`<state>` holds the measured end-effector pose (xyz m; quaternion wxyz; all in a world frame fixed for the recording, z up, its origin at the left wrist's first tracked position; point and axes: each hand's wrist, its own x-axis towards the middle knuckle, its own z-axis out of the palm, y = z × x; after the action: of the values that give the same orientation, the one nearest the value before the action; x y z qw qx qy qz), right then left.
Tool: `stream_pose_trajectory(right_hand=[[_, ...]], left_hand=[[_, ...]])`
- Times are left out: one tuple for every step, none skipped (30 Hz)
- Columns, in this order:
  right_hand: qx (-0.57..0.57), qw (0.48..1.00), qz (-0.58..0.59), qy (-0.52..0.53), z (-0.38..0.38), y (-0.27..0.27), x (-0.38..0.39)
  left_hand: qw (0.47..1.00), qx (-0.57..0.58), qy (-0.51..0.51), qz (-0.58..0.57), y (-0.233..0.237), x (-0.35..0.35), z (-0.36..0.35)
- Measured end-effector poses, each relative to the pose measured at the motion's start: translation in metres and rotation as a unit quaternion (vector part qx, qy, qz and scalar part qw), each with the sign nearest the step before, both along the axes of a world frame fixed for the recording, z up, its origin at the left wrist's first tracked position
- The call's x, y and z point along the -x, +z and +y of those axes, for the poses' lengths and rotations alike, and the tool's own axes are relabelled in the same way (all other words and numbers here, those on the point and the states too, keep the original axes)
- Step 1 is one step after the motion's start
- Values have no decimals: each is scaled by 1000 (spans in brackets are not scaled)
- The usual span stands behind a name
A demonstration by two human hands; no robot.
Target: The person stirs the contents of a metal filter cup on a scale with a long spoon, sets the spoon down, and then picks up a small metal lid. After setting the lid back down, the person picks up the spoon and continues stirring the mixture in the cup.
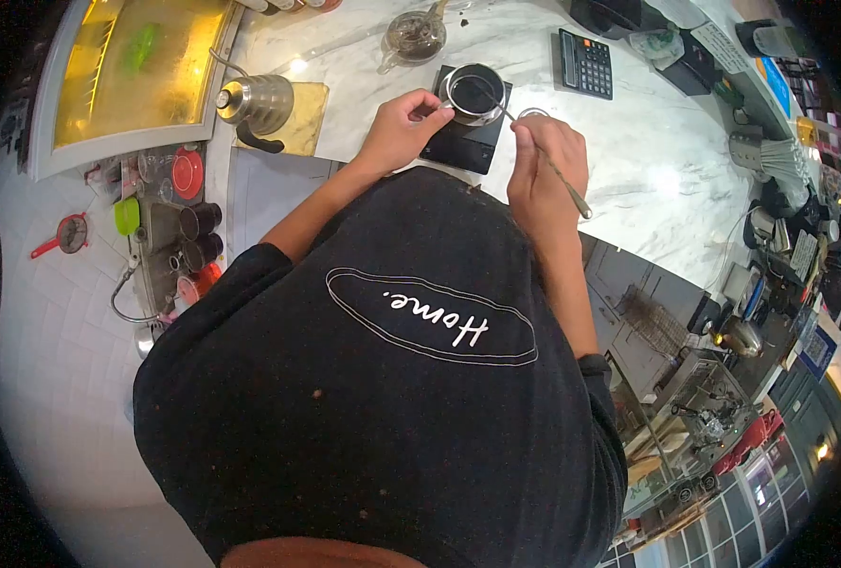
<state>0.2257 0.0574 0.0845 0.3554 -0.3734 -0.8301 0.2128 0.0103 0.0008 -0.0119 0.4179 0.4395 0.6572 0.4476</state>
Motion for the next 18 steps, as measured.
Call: stream_pose_trajectory(right_hand=[[14,1000,-1,-10,0,0,-1],[27,999,-2,-20,1,0,-1],[25,999,1,-26,2,1,0],[23,999,2,-26,3,1,0],[37,999,5,-30,4,1,-1],[52,998,8,-33,5,0,-1],[51,998,7,-34,5,1,-2],[53,998,4,-34,5,3,-2],[55,998,1,-33,5,4,-2],[56,998,0,-34,5,5,-3],[61,997,9,-38,5,7,-5],[66,997,18,-43,5,8,-6],[64,997,18,-42,5,10,-8],[70,996,36,-50,6,12,-11],[75,994,54,-58,7,13,-13],[73,994,54,-58,9,13,-15],[69,995,62,-46,10,13,-17],[66,995,71,-33,11,13,-18]], left_hand=[[1000,0,2,1,0,0,0],[1000,-1,-2,4,0,1,0],[1000,-3,-7,8,0,2,0],[1000,-4,-7,9,1,3,1],[1000,-1,-13,3,2,4,2],[1000,3,-18,-3,2,4,2],[1000,2,-19,-4,1,4,3],[1000,12,-21,-7,1,4,4],[999,21,-23,-9,0,5,4],[999,21,-23,-11,1,4,4],[999,18,-22,-15,3,4,4],[1000,14,-21,-18,4,5,5],[1000,12,-21,-18,5,5,5],[1000,7,-19,-18,6,6,6],[1000,2,-19,-17,7,6,7],[1000,0,-19,-17,6,7,8],[1000,4,-22,-11,5,7,8],[1000,8,-25,-5,4,7,9]])
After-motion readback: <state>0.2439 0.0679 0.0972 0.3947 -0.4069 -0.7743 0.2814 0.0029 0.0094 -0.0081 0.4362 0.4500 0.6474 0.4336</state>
